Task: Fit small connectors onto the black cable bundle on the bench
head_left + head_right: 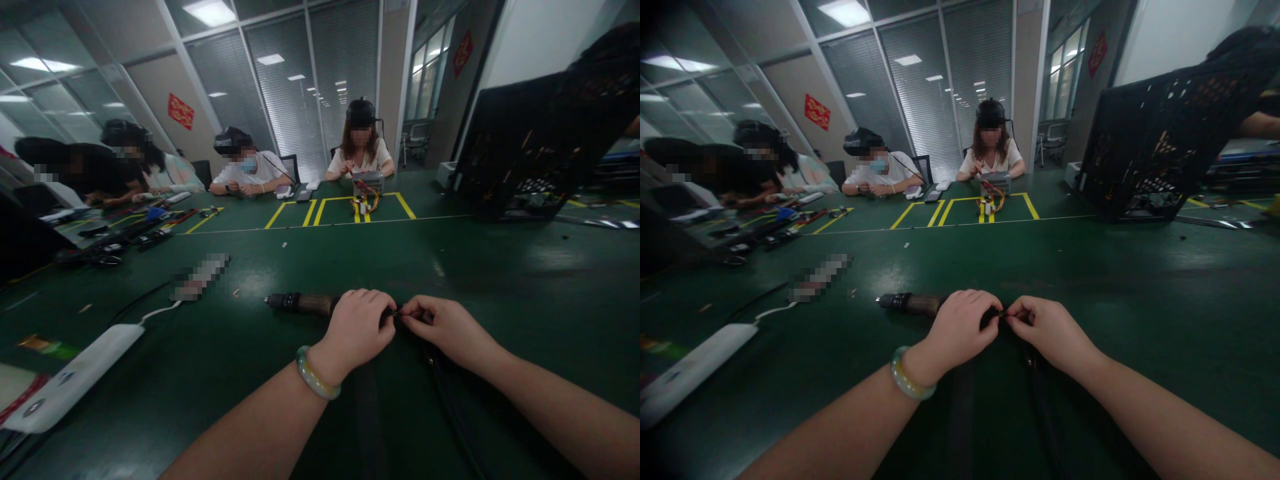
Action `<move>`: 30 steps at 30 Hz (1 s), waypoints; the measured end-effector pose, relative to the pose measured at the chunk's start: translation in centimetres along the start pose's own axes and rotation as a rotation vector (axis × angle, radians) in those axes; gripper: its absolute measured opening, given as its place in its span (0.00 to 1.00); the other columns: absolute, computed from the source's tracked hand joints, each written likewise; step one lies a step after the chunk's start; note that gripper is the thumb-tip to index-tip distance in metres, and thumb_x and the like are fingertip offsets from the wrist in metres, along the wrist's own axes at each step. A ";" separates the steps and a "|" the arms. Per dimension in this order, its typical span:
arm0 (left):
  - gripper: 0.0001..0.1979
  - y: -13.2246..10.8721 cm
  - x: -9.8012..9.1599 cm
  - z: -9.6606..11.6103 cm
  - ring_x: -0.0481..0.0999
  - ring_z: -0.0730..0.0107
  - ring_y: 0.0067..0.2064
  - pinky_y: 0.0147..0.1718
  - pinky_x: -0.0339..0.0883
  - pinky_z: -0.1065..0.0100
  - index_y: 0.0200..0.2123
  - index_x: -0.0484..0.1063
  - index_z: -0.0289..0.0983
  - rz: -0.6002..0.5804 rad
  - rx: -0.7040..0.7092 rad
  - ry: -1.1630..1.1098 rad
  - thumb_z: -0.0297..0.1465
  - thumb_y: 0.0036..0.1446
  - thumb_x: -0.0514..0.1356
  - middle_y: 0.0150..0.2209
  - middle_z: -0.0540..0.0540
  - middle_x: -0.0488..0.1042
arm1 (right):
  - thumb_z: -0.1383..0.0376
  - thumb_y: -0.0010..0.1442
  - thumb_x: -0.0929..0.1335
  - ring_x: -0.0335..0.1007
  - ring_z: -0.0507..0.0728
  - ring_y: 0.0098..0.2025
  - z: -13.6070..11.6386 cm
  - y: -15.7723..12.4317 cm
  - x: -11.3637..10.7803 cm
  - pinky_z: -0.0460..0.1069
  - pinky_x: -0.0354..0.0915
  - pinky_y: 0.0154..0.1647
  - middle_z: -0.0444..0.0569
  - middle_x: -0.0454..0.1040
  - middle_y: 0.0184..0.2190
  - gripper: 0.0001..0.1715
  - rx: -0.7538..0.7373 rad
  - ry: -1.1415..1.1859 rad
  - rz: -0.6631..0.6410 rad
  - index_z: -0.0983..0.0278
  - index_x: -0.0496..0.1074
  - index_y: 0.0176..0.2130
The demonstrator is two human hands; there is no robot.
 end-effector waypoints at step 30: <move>0.08 0.0 0.0 0.0 0.70 0.64 0.43 0.45 0.62 0.60 0.41 0.68 0.40 -0.015 -0.005 0.013 0.28 0.57 0.56 0.39 0.50 0.73 | 0.61 0.60 0.67 0.73 0.55 0.32 -0.4 0.0 -0.2 0.46 0.62 0.30 0.43 0.78 0.32 0.08 0.001 -0.010 -0.005 0.59 0.75 0.38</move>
Point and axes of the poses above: each hand's wrist, its own y-axis towards the middle knuckle, its own x-axis out of the palm, z = x × y, the point moved 2 cm from there along y, towards the middle knuckle
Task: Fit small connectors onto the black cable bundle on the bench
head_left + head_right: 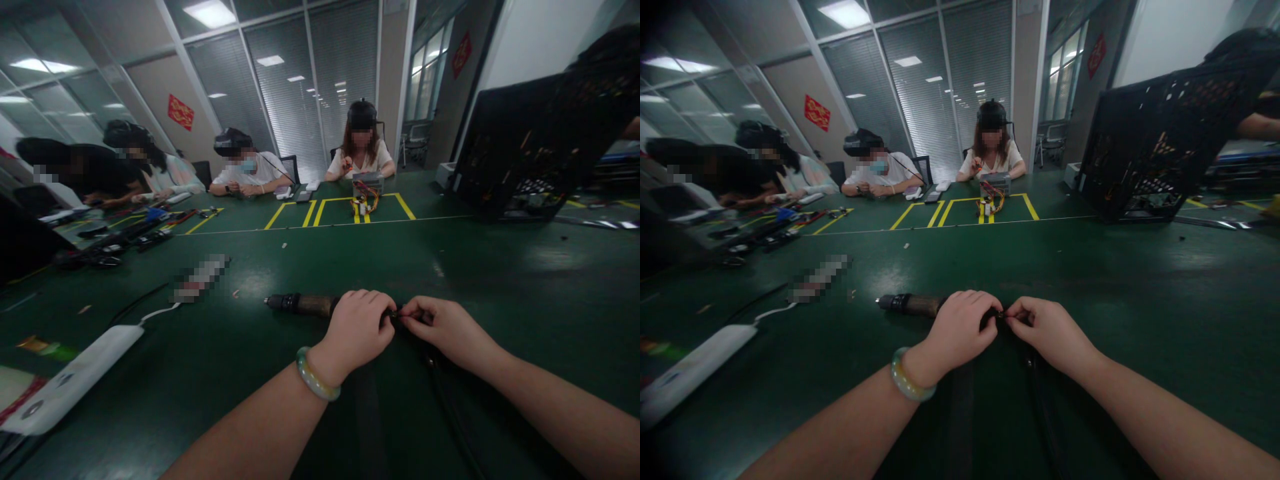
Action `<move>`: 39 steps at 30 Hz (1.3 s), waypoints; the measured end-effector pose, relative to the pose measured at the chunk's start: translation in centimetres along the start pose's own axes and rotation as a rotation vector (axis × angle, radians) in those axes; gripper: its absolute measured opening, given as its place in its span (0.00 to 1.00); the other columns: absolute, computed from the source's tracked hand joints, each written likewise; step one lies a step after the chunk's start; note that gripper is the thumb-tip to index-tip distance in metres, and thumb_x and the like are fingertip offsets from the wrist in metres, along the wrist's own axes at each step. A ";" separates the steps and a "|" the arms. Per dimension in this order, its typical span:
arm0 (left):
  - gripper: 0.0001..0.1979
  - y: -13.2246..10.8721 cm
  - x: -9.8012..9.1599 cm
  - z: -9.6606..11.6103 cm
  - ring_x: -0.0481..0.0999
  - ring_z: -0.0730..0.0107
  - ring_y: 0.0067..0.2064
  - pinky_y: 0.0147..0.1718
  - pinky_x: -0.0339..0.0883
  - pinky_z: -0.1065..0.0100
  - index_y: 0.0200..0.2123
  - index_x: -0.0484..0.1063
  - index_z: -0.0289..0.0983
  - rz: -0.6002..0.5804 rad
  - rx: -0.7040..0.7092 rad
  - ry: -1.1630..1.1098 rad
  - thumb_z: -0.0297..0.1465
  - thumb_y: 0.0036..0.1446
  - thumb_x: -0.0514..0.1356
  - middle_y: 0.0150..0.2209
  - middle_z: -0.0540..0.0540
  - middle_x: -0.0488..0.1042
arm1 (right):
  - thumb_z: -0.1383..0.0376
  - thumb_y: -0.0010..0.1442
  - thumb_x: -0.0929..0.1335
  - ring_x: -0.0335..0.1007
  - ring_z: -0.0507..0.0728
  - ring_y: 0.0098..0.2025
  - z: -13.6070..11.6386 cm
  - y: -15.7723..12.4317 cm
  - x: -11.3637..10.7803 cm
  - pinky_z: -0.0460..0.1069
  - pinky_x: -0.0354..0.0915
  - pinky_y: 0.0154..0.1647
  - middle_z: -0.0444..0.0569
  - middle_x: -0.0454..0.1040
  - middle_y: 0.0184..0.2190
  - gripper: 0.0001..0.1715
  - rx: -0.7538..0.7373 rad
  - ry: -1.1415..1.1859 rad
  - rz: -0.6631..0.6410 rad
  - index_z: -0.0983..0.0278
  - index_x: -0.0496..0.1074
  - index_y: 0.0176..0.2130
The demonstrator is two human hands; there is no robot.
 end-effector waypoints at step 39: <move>0.08 0.1 0.1 0.1 0.70 0.63 0.44 0.45 0.62 0.60 0.41 0.69 0.40 0.001 0.000 -0.003 0.27 0.57 0.57 0.40 0.49 0.73 | 0.60 0.60 0.66 0.72 0.55 0.33 0.4 0.1 0.2 0.46 0.63 0.31 0.43 0.78 0.33 0.09 -0.006 0.026 -0.006 0.59 0.74 0.38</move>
Point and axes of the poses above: each hand's wrist, its own y-axis towards the middle knuckle, its own x-axis out of the palm, z = x × y, the point moved 2 cm from there along y, towards the middle knuckle
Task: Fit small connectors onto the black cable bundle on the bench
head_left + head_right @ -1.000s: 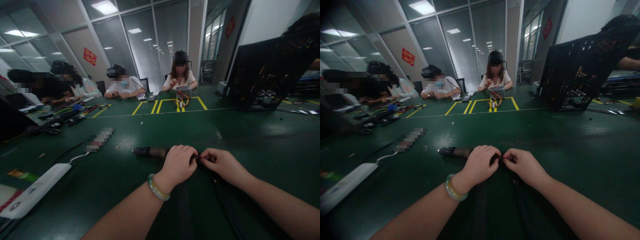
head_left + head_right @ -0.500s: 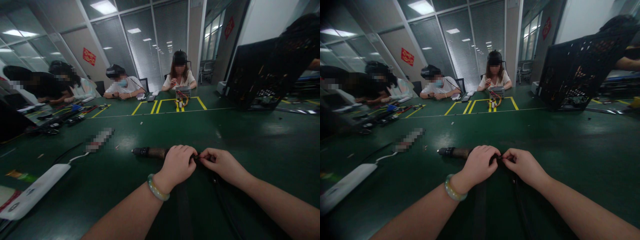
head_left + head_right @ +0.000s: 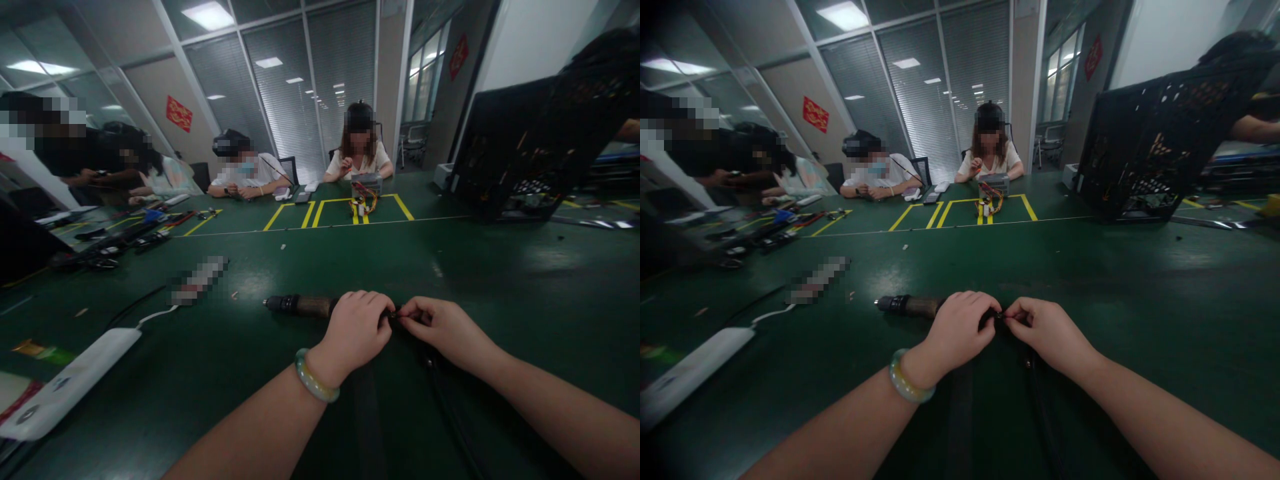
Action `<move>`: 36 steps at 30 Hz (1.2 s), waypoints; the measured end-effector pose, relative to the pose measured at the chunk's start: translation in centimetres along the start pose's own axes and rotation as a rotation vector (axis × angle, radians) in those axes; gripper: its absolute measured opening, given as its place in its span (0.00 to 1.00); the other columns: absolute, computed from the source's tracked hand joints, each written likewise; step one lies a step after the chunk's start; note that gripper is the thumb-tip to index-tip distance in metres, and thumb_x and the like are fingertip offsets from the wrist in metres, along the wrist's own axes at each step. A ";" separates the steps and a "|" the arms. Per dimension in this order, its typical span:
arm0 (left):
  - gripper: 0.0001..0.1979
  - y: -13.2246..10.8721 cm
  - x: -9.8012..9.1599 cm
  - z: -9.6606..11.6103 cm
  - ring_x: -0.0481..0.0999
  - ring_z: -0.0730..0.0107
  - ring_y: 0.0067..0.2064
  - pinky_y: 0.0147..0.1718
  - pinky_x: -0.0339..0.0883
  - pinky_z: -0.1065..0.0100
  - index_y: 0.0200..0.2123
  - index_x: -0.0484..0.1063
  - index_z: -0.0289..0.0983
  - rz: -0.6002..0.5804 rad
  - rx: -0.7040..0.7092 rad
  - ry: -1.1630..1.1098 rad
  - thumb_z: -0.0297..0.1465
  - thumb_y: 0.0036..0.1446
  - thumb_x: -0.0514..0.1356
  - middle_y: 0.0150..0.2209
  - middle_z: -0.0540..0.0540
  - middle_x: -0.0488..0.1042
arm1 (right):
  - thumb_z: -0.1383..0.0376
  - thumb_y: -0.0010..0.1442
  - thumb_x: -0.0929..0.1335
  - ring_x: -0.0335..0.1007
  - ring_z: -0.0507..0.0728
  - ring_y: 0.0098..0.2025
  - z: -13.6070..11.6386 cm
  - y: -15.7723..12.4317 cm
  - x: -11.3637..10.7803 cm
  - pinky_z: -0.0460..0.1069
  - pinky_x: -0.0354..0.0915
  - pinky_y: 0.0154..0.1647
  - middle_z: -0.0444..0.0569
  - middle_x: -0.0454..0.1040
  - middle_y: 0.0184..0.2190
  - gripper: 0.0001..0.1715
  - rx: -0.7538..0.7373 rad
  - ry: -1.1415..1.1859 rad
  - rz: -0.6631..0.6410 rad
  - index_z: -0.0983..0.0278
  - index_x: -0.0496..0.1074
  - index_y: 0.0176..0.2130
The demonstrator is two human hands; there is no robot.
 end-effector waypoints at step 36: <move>0.08 0.0 -0.1 0.0 0.70 0.64 0.43 0.45 0.62 0.60 0.41 0.69 0.40 -0.002 -0.002 -0.004 0.27 0.57 0.57 0.40 0.49 0.73 | 0.60 0.60 0.66 0.72 0.55 0.33 -0.1 0.0 0.0 0.46 0.62 0.31 0.43 0.77 0.33 0.09 -0.006 -0.019 0.000 0.59 0.75 0.38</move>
Point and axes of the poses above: each hand's wrist, its own y-axis towards the middle knuckle, its own x-axis out of the palm, z = x × y, the point moved 2 cm from there along y, towards the middle knuckle
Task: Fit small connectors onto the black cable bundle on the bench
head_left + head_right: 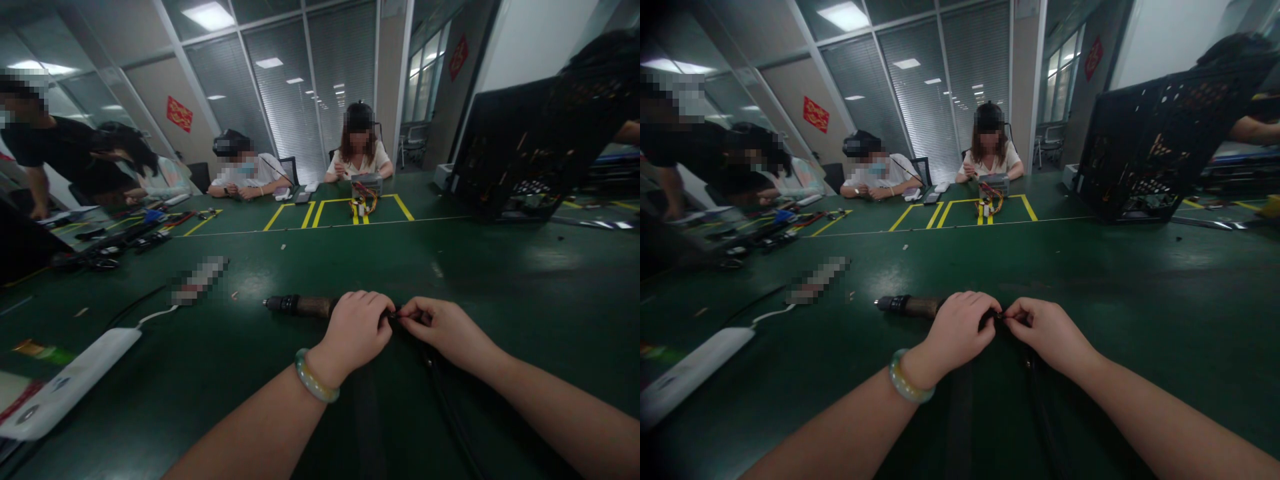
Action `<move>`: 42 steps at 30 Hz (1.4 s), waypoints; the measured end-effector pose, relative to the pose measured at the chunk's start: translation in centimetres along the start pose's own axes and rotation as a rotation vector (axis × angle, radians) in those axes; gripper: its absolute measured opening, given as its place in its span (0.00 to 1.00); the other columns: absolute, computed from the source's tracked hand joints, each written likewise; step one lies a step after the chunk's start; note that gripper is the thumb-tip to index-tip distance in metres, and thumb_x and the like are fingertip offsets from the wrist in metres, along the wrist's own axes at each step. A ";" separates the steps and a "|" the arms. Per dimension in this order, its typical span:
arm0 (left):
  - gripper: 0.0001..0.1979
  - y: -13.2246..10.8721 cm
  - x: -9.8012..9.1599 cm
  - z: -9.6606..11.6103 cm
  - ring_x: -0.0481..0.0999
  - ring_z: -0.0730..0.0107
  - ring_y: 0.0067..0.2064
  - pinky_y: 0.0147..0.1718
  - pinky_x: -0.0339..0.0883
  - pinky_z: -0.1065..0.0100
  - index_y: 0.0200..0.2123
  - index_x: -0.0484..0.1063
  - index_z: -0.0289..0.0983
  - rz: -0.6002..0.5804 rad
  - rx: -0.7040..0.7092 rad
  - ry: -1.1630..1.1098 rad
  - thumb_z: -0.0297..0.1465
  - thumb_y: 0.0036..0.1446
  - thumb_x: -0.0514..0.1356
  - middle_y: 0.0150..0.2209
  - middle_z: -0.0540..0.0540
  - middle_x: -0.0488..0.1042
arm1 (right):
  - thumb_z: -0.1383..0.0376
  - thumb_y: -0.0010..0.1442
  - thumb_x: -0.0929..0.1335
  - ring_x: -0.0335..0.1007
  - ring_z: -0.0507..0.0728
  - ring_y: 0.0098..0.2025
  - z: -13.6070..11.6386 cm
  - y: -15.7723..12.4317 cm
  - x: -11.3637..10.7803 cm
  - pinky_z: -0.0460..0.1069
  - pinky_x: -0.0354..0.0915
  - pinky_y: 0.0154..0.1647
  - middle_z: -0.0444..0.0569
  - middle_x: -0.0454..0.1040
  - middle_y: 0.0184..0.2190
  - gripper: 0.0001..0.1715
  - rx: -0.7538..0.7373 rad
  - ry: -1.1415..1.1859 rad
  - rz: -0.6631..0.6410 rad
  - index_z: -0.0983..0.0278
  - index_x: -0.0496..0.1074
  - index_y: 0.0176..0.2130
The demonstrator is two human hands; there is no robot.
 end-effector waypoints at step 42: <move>0.08 -0.3 -0.1 0.3 0.70 0.65 0.43 0.44 0.63 0.61 0.41 0.69 0.40 0.021 0.042 0.062 0.28 0.57 0.56 0.40 0.50 0.73 | 0.62 0.59 0.67 0.74 0.55 0.34 -0.3 -0.3 -0.1 0.47 0.65 0.34 0.43 0.78 0.33 0.07 -0.049 -0.053 0.051 0.59 0.76 0.37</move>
Point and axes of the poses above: each hand's wrist, its own y-axis towards the middle knuckle, its own x-axis out of the palm, z = x × y, the point moved 2 cm from there along y, towards the middle knuckle
